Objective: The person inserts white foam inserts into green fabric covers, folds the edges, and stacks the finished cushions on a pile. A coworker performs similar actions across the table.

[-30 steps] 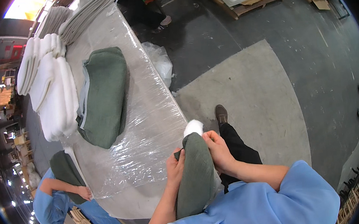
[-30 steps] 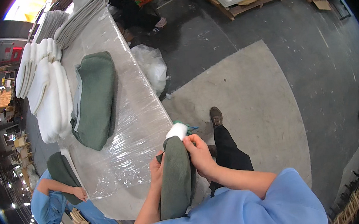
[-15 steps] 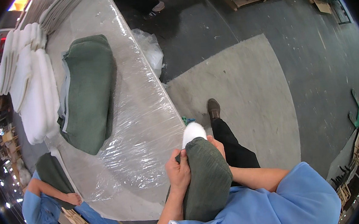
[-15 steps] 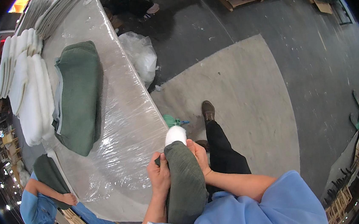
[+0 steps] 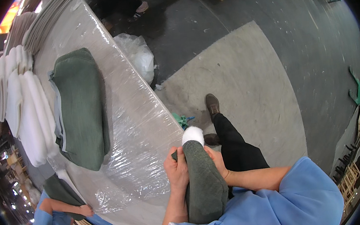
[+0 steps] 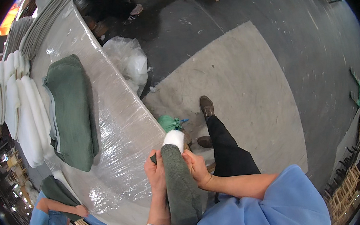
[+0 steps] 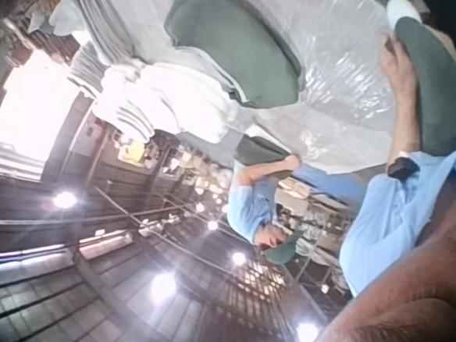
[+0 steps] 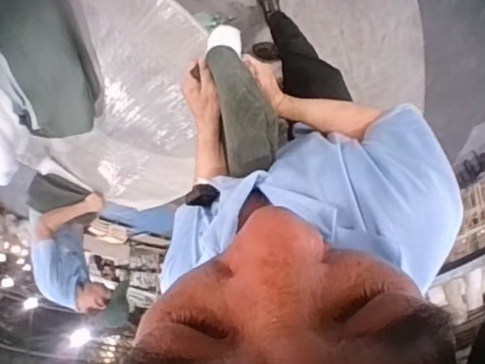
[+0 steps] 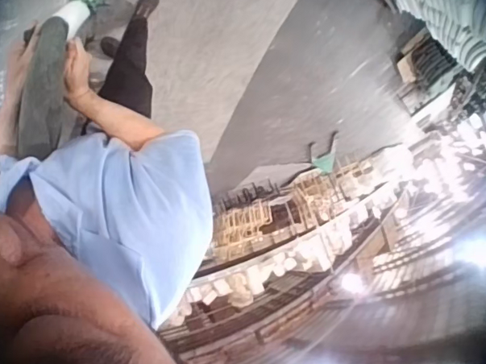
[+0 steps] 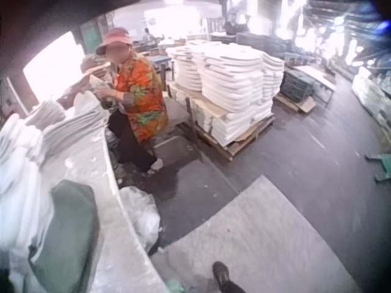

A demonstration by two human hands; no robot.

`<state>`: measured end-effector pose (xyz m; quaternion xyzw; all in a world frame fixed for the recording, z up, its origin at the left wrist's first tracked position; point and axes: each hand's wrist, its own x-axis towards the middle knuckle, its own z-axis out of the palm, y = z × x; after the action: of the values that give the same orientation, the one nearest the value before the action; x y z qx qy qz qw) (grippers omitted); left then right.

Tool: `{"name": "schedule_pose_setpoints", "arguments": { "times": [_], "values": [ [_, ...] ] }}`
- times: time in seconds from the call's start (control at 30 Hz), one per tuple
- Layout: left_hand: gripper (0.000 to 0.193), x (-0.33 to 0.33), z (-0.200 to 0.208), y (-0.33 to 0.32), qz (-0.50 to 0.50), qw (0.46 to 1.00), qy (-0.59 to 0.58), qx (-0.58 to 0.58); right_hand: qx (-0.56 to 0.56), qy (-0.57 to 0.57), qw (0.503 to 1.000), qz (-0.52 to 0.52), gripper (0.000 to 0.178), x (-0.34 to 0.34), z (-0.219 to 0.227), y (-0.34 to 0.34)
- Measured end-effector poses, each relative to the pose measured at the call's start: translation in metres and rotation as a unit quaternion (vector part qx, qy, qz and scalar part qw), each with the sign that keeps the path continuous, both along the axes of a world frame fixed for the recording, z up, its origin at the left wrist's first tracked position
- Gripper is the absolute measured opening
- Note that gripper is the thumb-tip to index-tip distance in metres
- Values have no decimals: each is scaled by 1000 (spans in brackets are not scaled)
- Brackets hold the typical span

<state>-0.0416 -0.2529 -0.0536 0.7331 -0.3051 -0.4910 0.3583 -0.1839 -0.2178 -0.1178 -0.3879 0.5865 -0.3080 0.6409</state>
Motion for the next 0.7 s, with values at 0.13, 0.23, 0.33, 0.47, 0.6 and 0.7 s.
{"name": "schedule_pose_setpoints", "arguments": {
  "times": [0.13, 0.23, 0.33, 0.47, 0.6, 0.7],
  "values": [
    [36, 1, 0, -5, -1, 1000, 29, 6, -23, 16, 999, 20, 36, -2, 9, -4],
    [35, 2, -6, -7, -9, 999, 26, 17, -32, 24, 998, 45, 34, -5, 17, -7],
    [35, 1, -4, -12, -17, 1000, 21, 11, -32, 25, 997, 66, 32, -7, 21, -8],
    [35, 5, -11, -14, -31, 999, 32, 18, -26, 34, 996, 83, 31, -8, 23, -7],
    [37, 5, -17, -20, -37, 999, 22, 29, -44, 56, 992, 100, 31, -9, 24, -3],
    [38, 7, -23, -22, -29, 998, 39, 40, -55, 75, 989, 112, 32, -9, 27, -1]
  ]
}}
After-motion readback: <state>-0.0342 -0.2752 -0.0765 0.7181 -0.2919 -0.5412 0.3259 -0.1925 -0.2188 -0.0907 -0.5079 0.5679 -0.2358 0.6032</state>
